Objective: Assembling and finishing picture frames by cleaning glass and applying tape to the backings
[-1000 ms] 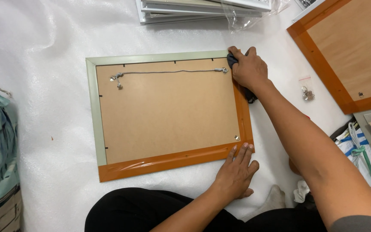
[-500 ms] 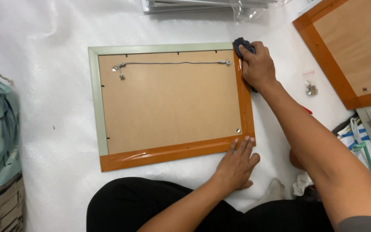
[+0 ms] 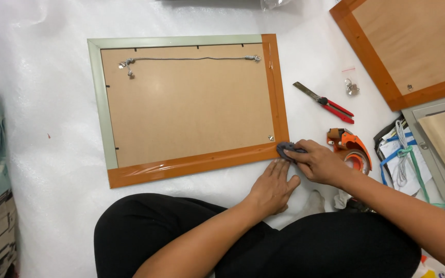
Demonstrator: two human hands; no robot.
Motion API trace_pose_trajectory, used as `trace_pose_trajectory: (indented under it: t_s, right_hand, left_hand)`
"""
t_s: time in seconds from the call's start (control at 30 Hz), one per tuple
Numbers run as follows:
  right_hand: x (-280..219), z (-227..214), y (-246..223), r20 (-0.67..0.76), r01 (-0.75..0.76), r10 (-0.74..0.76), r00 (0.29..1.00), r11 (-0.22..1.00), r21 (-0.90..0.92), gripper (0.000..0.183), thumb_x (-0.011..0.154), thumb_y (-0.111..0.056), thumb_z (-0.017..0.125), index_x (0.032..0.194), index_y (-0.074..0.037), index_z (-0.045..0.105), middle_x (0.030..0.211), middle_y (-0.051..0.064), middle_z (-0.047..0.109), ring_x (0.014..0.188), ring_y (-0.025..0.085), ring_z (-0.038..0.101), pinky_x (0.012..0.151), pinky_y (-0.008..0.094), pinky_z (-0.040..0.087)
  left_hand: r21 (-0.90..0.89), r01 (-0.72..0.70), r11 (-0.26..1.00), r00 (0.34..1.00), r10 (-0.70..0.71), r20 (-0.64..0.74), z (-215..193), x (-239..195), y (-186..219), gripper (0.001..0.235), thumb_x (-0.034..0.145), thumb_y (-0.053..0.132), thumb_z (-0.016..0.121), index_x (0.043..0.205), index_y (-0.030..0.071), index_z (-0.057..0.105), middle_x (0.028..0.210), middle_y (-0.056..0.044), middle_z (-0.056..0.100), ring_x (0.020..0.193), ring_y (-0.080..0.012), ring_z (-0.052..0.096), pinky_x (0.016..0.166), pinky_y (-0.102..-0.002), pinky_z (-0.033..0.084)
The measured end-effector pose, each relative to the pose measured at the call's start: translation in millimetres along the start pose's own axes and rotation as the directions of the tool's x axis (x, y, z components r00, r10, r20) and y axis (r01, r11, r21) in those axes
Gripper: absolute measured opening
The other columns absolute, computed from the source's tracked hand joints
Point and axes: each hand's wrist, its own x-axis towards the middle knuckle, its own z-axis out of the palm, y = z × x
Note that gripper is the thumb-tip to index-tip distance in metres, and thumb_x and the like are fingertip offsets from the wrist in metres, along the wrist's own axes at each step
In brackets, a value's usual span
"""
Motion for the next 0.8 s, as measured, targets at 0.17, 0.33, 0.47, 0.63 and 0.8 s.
trace_pose_trajectory:
  t_s: [0.17,0.33,0.47,0.63,0.8]
  right_hand:
    - [21,-3,13,-0.059,0.036,-0.041,0.997,0.995,-0.091,0.037,0.090,-0.015,0.063,0.126,-0.019,0.073,0.118,0.009,0.066,0.106,0.030,0.067,0.096,0.036,0.054]
    - [9,-1,4,-0.108,0.073,-0.081,0.991,0.995,-0.071,0.037,0.088,-0.016,0.065,0.123,-0.019,0.074,0.117,0.009,0.065,0.104,0.030,0.066,0.095,0.037,0.054]
    - [18,-16,-1,-0.062,0.051,-0.054,0.997,0.998,-0.047,0.033,0.088,-0.016,0.062,0.117,-0.021,0.076,0.111,0.007,0.066,0.100,0.028,0.067,0.094,0.035,0.054]
    - [26,-1,-23,-0.101,-0.011,0.007,0.995,0.999,-0.037,0.034,0.087,-0.016,0.062,0.118,-0.019,0.076,0.113,0.008,0.064,0.100,0.028,0.065,0.093,0.037,0.053]
    - [12,-5,-6,-0.119,-0.032,0.038,0.992,0.998,0.052,0.030,0.086,-0.018,0.062,0.109,-0.023,0.080,0.106,0.006,0.066,0.098,0.028,0.068,0.090,0.035,0.055]
  left_hand:
    - [-0.008,-0.099,0.995,0.992,0.098,-0.080,5,3,0,0.071,0.076,0.048,0.080,0.121,0.010,0.040,0.135,-0.028,0.056,0.137,-0.0428,0.050,0.119,-0.055,0.030]
    - [-0.039,-0.195,0.980,0.961,0.183,-0.208,-16,-10,9,0.048,0.082,0.040,0.071,0.112,0.011,0.045,0.092,-0.011,0.067,0.086,-0.0292,0.071,0.078,-0.043,0.057]
    - [-0.092,-0.217,0.972,0.954,0.191,-0.232,-23,-11,3,0.036,0.087,0.038,0.056,0.107,0.010,0.047,0.077,-0.009,0.067,0.067,-0.0280,0.070,0.063,-0.043,0.057]
    - [-0.092,-0.199,0.976,0.960,0.176,-0.217,-19,-10,-2,0.035,0.086,0.037,0.058,0.106,0.010,0.048,0.072,-0.007,0.065,0.061,-0.0271,0.069,0.059,-0.043,0.057]
    - [-0.035,-0.185,0.982,0.878,0.149,-0.456,-6,-3,-1,0.021,0.084,0.032,0.055,0.092,0.013,0.051,0.064,-0.006,0.060,0.059,-0.0280,0.067,0.062,-0.042,0.052]
